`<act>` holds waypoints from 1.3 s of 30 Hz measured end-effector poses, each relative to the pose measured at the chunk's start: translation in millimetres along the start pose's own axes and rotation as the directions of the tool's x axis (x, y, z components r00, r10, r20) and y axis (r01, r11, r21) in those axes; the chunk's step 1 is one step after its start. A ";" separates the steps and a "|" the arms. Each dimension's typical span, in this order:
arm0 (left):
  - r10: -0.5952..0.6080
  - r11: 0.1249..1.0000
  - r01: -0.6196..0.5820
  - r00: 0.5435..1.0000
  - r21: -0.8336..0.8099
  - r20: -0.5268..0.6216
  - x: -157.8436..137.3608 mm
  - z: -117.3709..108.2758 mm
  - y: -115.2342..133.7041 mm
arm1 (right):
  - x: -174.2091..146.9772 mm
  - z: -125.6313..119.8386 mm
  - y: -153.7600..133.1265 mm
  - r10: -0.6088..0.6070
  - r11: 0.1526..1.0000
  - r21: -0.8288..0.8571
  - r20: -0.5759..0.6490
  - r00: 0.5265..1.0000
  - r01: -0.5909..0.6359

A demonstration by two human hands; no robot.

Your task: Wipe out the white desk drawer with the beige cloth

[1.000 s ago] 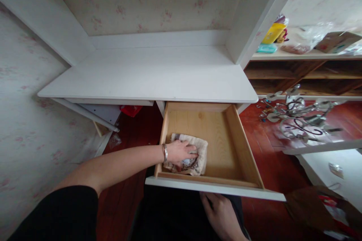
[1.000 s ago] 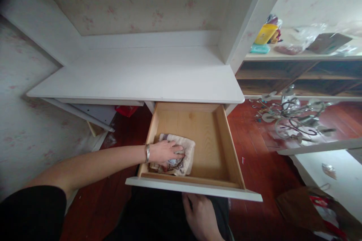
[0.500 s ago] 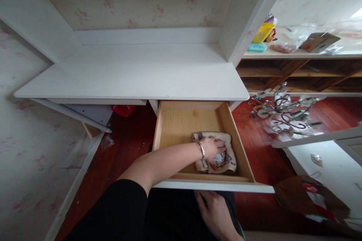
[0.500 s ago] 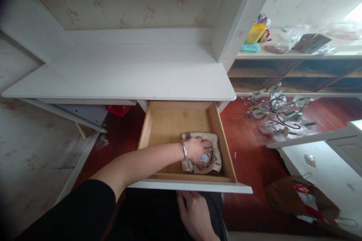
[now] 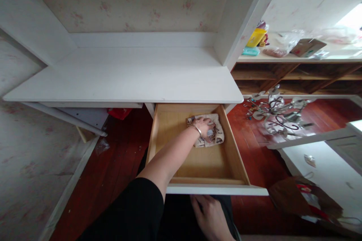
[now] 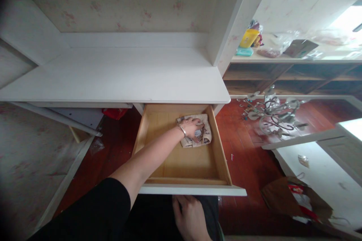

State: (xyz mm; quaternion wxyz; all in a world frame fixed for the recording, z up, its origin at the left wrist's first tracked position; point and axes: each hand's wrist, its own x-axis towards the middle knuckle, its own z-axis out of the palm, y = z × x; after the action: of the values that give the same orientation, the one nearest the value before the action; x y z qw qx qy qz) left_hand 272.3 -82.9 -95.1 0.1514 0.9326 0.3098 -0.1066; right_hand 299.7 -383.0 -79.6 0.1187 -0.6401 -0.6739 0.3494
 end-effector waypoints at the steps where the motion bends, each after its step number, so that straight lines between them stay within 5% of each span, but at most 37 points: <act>1: -0.027 1.000 0.027 1.000 -0.012 -0.013 2.7 -2.0 -3.7 | -0.2 0.8 -0.1 0.001 1.000 -0.002 -0.010 1.000 -0.001; 6: -0.087 0.995 0.085 0.996 -0.058 -0.027 8.3 -5.3 -11.3 | 0.3 0.9 -1.8 0.006 1.000 0.004 -0.038 0.999 -0.005; 11: -0.027 0.996 0.035 0.995 -0.087 0.091 -8.2 -0.8 -25.1 | -0.9 -0.2 -1.6 0.010 0.999 0.045 -0.044 0.999 -0.008; 14: 0.012 0.997 0.003 0.984 -0.082 0.180 -35.9 -3.3 -57.6 | -2.7 -0.7 -1.2 0.008 0.996 0.086 -0.041 0.999 -0.004; 21: -0.160 0.987 0.161 0.942 0.023 0.295 -109.6 -12.4 -129.3 | -2.4 -1.6 -0.9 0.005 0.993 0.117 -0.023 1.000 -0.003; 27: -0.192 0.981 0.178 0.951 0.078 0.244 -121.6 -7.8 -111.8 | -1.6 -0.3 0.1 0.016 0.996 0.091 0.004 1.000 -0.016; 32: -0.040 0.999 0.044 0.958 -0.006 0.286 -144.4 0.6 -85.8 | -3.3 -0.1 -0.5 0.026 0.995 0.099 0.004 1.000 -0.027; 39: 0.162 0.986 -0.137 0.910 -0.092 0.382 -194.6 17.6 -34.8 | -1.5 -2.8 -2.6 0.034 0.992 0.120 0.014 0.999 -0.035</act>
State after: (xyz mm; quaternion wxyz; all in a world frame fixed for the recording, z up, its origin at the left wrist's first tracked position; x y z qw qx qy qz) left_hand 96.4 -168.6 -62.0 0.2467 0.9087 0.2048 -0.2674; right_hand 299.7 -383.3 -75.5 0.1467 -0.6412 -0.6413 0.3951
